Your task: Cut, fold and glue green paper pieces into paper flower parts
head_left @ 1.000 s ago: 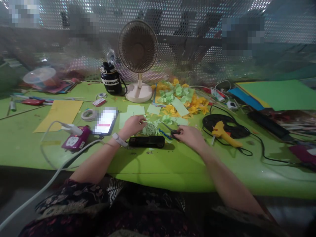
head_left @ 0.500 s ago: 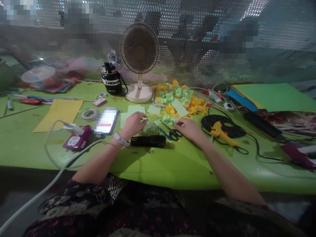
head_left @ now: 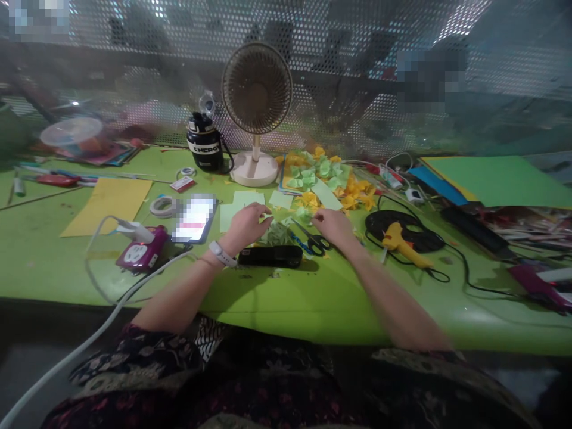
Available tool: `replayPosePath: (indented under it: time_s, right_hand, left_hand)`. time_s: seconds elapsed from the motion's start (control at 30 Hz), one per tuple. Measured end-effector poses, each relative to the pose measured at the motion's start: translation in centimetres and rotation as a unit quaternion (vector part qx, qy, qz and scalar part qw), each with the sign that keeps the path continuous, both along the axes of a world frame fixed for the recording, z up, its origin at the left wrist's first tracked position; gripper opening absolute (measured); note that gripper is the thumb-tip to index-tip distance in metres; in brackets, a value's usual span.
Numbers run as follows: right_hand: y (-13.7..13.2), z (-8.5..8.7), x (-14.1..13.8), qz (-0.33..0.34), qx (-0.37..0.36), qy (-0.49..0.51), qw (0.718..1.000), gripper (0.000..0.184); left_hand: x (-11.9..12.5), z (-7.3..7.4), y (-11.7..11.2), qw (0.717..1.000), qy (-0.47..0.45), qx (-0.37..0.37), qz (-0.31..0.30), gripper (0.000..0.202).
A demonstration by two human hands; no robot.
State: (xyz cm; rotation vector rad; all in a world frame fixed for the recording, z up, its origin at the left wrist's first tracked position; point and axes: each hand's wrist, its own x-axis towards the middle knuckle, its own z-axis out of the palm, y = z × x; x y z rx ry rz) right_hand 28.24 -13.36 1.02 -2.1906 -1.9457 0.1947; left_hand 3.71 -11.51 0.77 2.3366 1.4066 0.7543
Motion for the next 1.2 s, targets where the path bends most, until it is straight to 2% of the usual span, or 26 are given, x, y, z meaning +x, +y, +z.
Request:
replayPosePath:
  time_s: [0.1,0.2,0.27,0.4,0.53,0.73,0.8,0.87,1.03,1.1,1.2]
  right_hand:
    - [-0.4,0.9,0.6,0.014,0.010,0.133,0.991,0.013]
    - [-1.1,2.2,0.9,0.037,-0.050,0.318,0.946,0.014]
    - [-1.8,2.8,0.8,0.057,-0.088,0.385,0.917,0.014]
    - [-2.8,3.3,0.3,0.089,-0.138,0.449,0.878,0.018]
    - [-3.0,3.0,-0.2,0.113,-0.178,0.481,0.851,0.023]
    - [-2.7,1.7,-0.4,0.100,-0.130,0.532,0.831,0.031]
    - [-2.9,1.5,-0.3,0.093,-0.102,0.525,0.840,0.033]
    - [-3.3,1.5,-0.2,0.109,-0.093,0.476,0.868,0.031]
    - [-4.3,1.0,-1.0,0.192,-0.095,0.203,0.955,0.012]
    - [-4.5,0.7,-1.6,0.184,-0.084,0.116,0.973,0.010]
    - [-4.5,0.4,-2.6,0.157,-0.086,0.066,0.982,0.010]
  left_hand:
    - [0.2,-0.1,0.0,0.999,-0.043,-0.014,-0.022,0.021]
    - [0.5,0.2,-0.5,0.986,-0.135,-0.041,-0.086,0.026]
    - [0.6,0.6,-1.0,0.970,-0.190,-0.058,-0.142,0.033]
    - [0.9,1.3,-2.1,0.956,-0.202,-0.063,-0.203,0.040]
    - [1.2,1.0,-2.3,0.955,-0.188,-0.085,-0.212,0.026]
    - [1.1,0.1,-1.6,0.916,-0.259,-0.229,-0.202,0.028]
    - [1.0,0.1,-1.3,0.908,-0.281,-0.257,-0.175,0.032]
    - [0.9,0.2,-1.1,0.910,-0.297,-0.252,-0.145,0.034]
    - [0.6,-0.1,-0.6,0.927,-0.301,-0.201,-0.097,0.031]
    - [0.5,-0.3,-0.4,0.936,-0.288,-0.183,-0.088,0.031]
    - [0.4,-0.6,-0.2,0.950,-0.260,-0.151,-0.079,0.029]
